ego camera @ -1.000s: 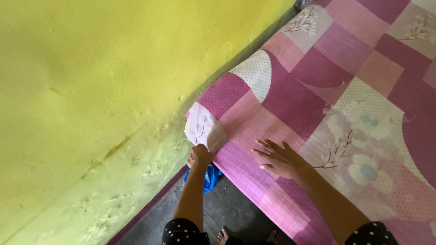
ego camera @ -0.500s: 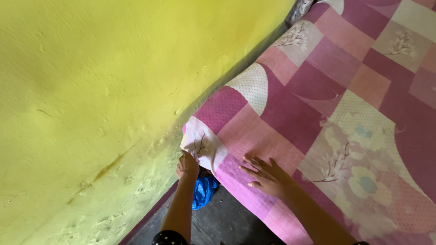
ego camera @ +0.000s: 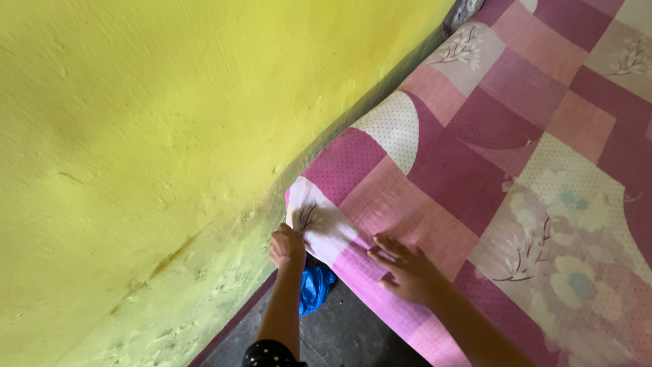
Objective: The person tucks the edges of a bedsheet under the mattress and smooths the sheet across the bed surface by hand.
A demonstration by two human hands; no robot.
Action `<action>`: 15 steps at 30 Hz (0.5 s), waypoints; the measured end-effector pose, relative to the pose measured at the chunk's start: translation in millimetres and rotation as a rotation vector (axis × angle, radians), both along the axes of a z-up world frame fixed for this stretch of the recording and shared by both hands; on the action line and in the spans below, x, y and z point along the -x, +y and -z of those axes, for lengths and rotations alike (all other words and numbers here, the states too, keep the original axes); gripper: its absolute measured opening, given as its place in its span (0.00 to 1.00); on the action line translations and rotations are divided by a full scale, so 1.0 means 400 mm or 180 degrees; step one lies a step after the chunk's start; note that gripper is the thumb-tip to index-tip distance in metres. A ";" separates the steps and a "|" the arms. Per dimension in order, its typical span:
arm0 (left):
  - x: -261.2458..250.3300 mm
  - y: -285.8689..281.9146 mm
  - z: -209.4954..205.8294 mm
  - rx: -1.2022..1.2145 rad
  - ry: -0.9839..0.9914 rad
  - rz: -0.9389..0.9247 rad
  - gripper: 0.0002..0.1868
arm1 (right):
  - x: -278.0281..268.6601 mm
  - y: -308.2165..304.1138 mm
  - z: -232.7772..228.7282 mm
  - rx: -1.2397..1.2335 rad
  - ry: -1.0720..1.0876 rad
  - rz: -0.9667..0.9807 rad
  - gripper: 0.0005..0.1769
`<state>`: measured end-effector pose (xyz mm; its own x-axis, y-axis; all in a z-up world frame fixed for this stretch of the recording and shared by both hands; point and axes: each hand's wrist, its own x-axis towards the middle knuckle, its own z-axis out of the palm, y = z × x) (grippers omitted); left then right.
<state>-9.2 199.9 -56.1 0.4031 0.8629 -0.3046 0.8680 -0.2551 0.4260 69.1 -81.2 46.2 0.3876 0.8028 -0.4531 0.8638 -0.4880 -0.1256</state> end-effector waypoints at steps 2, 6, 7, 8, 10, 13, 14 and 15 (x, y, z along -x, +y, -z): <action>0.003 -0.019 -0.003 -0.0008 -0.0047 0.0019 0.24 | 0.011 0.004 0.001 0.0034 0.0199 0.0279 0.40; 0.049 -0.076 -0.042 0.0069 -0.0708 0.0192 0.31 | 0.022 0.007 0.012 -0.0325 0.0146 0.0311 0.35; 0.047 -0.088 -0.064 0.0054 -0.0712 0.0194 0.31 | 0.018 0.012 0.008 -0.0353 0.0116 0.0236 0.34; 0.052 -0.113 -0.086 0.0021 -0.1044 0.0273 0.29 | 0.020 0.010 0.001 -0.0364 0.0091 0.0167 0.32; 0.048 -0.152 -0.134 -0.0008 -0.1382 0.0352 0.27 | 0.002 0.027 -0.019 -0.0097 0.0284 0.0273 0.30; -0.008 -0.175 -0.177 -0.1796 -0.0993 0.1712 0.22 | -0.041 0.047 -0.030 0.0021 0.0304 0.0310 0.29; -0.038 -0.182 -0.174 -0.2044 -0.0720 0.2468 0.26 | -0.052 0.052 -0.021 -0.0126 0.0143 0.0253 0.28; -0.054 -0.184 -0.159 -0.2274 -0.0427 0.3223 0.31 | -0.051 0.052 -0.006 -0.0126 0.0143 0.0258 0.28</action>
